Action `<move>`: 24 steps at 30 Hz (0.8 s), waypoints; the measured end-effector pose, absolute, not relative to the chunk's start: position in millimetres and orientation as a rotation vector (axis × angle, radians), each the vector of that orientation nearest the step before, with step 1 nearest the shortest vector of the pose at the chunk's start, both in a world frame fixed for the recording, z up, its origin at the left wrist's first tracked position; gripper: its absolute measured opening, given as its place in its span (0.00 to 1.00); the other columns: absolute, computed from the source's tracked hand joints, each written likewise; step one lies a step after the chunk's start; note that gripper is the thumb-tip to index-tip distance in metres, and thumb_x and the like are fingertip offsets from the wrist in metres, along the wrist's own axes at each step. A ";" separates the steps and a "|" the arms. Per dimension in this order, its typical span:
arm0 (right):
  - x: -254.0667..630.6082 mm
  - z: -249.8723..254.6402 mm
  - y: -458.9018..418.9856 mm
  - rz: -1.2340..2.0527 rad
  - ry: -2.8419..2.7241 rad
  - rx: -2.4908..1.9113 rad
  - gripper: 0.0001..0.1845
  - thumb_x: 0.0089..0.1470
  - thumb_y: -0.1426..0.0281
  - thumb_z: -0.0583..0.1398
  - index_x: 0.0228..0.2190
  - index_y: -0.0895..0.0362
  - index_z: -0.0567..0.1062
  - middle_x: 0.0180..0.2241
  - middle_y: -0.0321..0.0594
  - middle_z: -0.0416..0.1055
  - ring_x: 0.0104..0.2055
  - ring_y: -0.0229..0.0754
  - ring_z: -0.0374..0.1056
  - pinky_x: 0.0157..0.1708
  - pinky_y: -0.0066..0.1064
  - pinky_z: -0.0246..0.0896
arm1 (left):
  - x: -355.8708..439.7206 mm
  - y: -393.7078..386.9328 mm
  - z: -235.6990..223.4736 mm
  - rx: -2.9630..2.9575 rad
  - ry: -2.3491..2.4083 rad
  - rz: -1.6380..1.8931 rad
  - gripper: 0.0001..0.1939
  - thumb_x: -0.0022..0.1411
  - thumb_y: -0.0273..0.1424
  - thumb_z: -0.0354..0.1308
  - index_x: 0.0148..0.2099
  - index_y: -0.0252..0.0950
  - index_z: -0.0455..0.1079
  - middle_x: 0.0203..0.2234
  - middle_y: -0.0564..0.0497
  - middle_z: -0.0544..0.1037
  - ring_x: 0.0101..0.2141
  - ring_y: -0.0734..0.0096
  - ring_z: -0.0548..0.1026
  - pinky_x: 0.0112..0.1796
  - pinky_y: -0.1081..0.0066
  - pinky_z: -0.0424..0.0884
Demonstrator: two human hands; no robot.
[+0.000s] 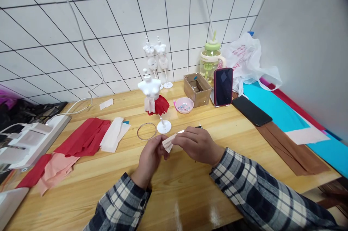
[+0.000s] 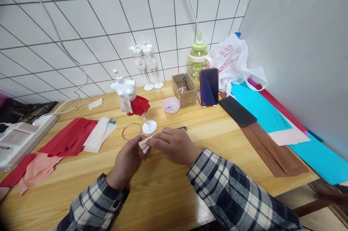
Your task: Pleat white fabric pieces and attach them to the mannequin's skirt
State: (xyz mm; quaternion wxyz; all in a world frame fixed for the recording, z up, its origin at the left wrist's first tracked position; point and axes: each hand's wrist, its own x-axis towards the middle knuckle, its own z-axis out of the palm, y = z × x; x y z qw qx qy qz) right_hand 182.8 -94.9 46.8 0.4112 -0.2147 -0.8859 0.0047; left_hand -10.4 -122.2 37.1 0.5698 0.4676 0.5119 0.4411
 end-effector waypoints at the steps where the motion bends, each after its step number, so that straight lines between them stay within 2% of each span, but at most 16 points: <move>1: 184.3 46.5 -94.4 -0.013 -2.277 -0.518 0.12 0.62 0.77 0.54 0.43 0.53 0.73 0.39 0.37 0.78 0.34 0.38 0.67 0.35 0.31 0.63 | -11.4 -120.9 36.4 0.995 1.145 0.958 0.27 0.61 0.54 0.48 0.29 0.35 0.71 0.17 0.50 0.69 0.17 0.71 0.66 0.18 0.71 0.61; 3: 186.5 45.7 -94.0 -0.017 -2.360 -0.500 0.14 0.63 0.77 0.52 0.42 0.51 0.74 0.40 0.36 0.78 0.36 0.39 0.69 0.37 0.31 0.64 | -13.3 -119.5 35.4 0.851 1.021 0.825 0.25 0.60 0.52 0.53 0.29 0.34 0.71 0.17 0.50 0.70 0.18 0.73 0.66 0.17 0.74 0.59; 5: 187.4 44.6 -93.8 0.025 -2.410 -0.504 0.15 0.63 0.77 0.51 0.43 0.50 0.73 0.41 0.36 0.78 0.38 0.39 0.70 0.39 0.32 0.66 | -14.6 -119.4 34.8 0.743 0.934 0.783 0.17 0.54 0.44 0.63 0.32 0.33 0.73 0.20 0.50 0.71 0.21 0.74 0.67 0.20 0.75 0.62; 7: 186.9 44.1 -94.2 0.093 -2.385 -0.513 0.15 0.62 0.77 0.51 0.44 0.50 0.72 0.41 0.37 0.78 0.40 0.39 0.71 0.40 0.32 0.66 | -14.8 -119.6 34.4 0.697 0.922 0.832 0.13 0.50 0.37 0.67 0.35 0.34 0.75 0.23 0.50 0.72 0.24 0.74 0.68 0.24 0.74 0.66; 10: 183.6 46.2 -96.8 0.224 -2.192 -0.607 0.12 0.60 0.77 0.53 0.41 0.52 0.71 0.43 0.40 0.76 0.44 0.40 0.70 0.43 0.33 0.67 | -12.8 -119.0 33.5 0.678 0.951 0.923 0.13 0.51 0.36 0.68 0.38 0.34 0.75 0.28 0.49 0.73 0.27 0.74 0.69 0.28 0.74 0.68; 12: 179.7 49.1 -100.2 0.323 -2.052 -0.730 0.09 0.58 0.75 0.56 0.40 0.53 0.69 0.41 0.41 0.75 0.43 0.41 0.70 0.42 0.33 0.67 | -10.6 -117.9 31.9 0.710 0.983 1.004 0.13 0.53 0.37 0.67 0.39 0.35 0.74 0.29 0.50 0.73 0.28 0.74 0.69 0.30 0.74 0.69; 16: 171.7 52.4 -105.7 0.509 -1.992 -0.936 0.15 0.53 0.69 0.61 0.43 0.55 0.68 0.38 0.42 0.73 0.37 0.42 0.69 0.37 0.33 0.65 | -8.1 -116.2 25.9 0.826 1.064 1.159 0.13 0.56 0.39 0.64 0.40 0.36 0.73 0.27 0.54 0.71 0.28 0.76 0.67 0.32 0.76 0.67; 24: 167.6 46.6 -103.6 0.463 -2.074 -1.032 0.08 0.55 0.70 0.61 0.39 0.56 0.72 0.37 0.39 0.75 0.36 0.40 0.69 0.36 0.31 0.61 | -6.6 -118.9 20.9 1.089 1.224 1.159 0.14 0.57 0.41 0.63 0.38 0.35 0.73 0.29 0.53 0.75 0.30 0.74 0.69 0.35 0.74 0.67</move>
